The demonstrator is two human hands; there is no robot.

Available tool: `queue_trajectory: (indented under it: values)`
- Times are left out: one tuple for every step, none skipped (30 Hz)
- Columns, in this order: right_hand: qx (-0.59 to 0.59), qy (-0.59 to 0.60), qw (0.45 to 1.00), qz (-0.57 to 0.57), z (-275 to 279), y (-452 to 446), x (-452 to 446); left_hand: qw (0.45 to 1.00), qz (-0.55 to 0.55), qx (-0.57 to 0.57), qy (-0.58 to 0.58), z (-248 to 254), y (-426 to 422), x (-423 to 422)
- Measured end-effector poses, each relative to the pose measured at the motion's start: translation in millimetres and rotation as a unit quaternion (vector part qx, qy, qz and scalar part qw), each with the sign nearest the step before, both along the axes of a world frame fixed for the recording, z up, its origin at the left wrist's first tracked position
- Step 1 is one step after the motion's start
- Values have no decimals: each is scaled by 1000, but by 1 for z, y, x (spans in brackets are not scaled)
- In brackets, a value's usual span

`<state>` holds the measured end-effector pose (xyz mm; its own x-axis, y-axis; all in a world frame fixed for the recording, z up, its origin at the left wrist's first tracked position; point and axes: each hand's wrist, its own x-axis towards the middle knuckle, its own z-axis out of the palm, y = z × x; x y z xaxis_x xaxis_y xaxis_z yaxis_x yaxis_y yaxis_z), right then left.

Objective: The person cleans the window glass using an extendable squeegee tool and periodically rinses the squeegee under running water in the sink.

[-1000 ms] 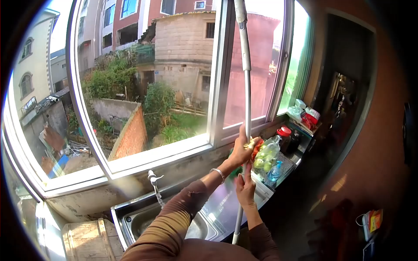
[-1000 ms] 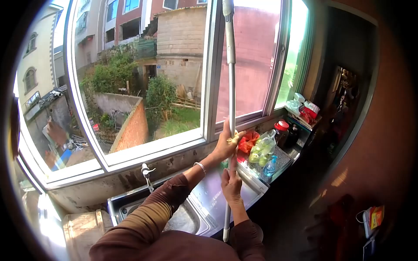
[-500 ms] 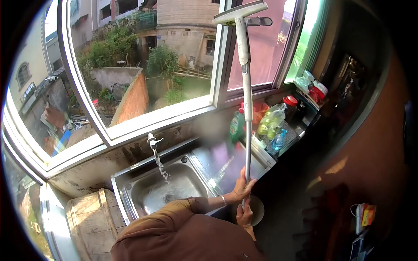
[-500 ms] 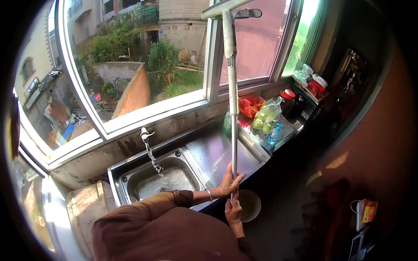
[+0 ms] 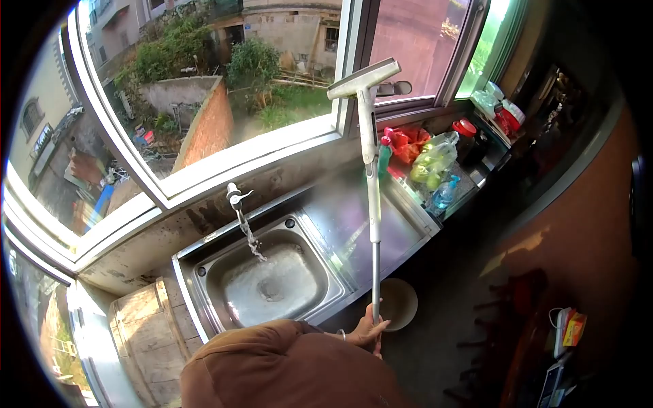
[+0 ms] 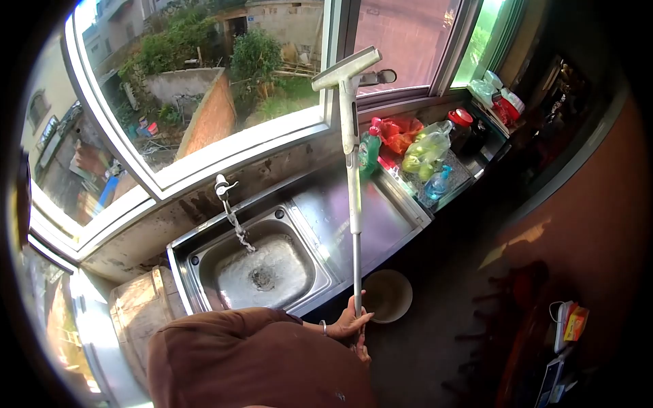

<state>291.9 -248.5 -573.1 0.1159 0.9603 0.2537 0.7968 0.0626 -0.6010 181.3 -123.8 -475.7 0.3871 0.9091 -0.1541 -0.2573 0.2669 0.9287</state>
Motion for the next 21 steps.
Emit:
queue_trajectory:
  values:
    - [-19, -4, 1000, -8, 1, -4, -2, 1000, -5, -4, 7, -9, -7, 0]
    - [-38, -9, 999, -16, 4, -6, -4, 1000, -11, -28, 6, -8, -14, -1]
    - [-54, -12, 998, -23, 5, -9, -6, 999, -17, -51, 4, -9, -20, -1]
    - [-68, -15, 997, -28, 6, -10, -6, 999, -8, -40, 25, -16, -25, 2]
    - [-79, -16, 996, -33, 7, -12, -8, 998, -18, -58, 6, -19, -32, 3]
    - [-92, -17, 995, -40, 8, -13, -9, 997, -29, -77, -12, -23, -38, 2]
    - [-102, -18, 994, -44, 9, -14, -11, 994, -39, -94, -30, -26, -42, 1]
    - [-110, -16, 993, -50, 10, -14, -12, 994, -38, -102, -28, -25, -45, 1]
    - [-117, -16, 992, -53, 12, -16, -12, 992, -47, -107, -49, -25, -45, 2]
    - [-123, -14, 991, -55, 14, -16, -12, 990, -53, -112, -69, -24, -46, 3]
    - [-129, -11, 990, -55, 19, -16, -13, 988, -56, -116, -86, -17, -47, 0]
    - [-133, -5, 990, -54, 22, -15, -12, 985, -83, -121, -93, -9, -44, -2]
    - [-137, -1, 989, -53, 25, -13, -11, 984, -109, -107, -90, 0, -42, -5]
    - [-142, 5, 989, -51, 30, -12, -10, 978, -135, -117, -105, 20, -37, -11]
    - [-145, 13, 988, -49, 34, -10, -9, 972, -160, -128, -117, 38, -34, -19]
    - [-149, 25, 988, -46, 38, -7, -7, 969, -178, -122, -124, 43, -32, -22]
    - [-148, 38, 987, -42, 43, -5, -4, 965, -196, -114, -134, 49, -30, -26]
    - [-137, 60, 988, -37, 50, -3, -1, 965, -200, -107, -135, 70, -29, -34]
    - [-125, 81, 988, -30, 56, -2, 1, 970, -210, -68, -101, 79, -16, -44]
    - [-110, 106, 988, -23, 67, -1, 4, 972, -220, -34, -70, 89, -2, -53]
    - [-84, 139, 987, -8, 79, 2, 5, 973, -228, -2, -40, 104, 11, -63]
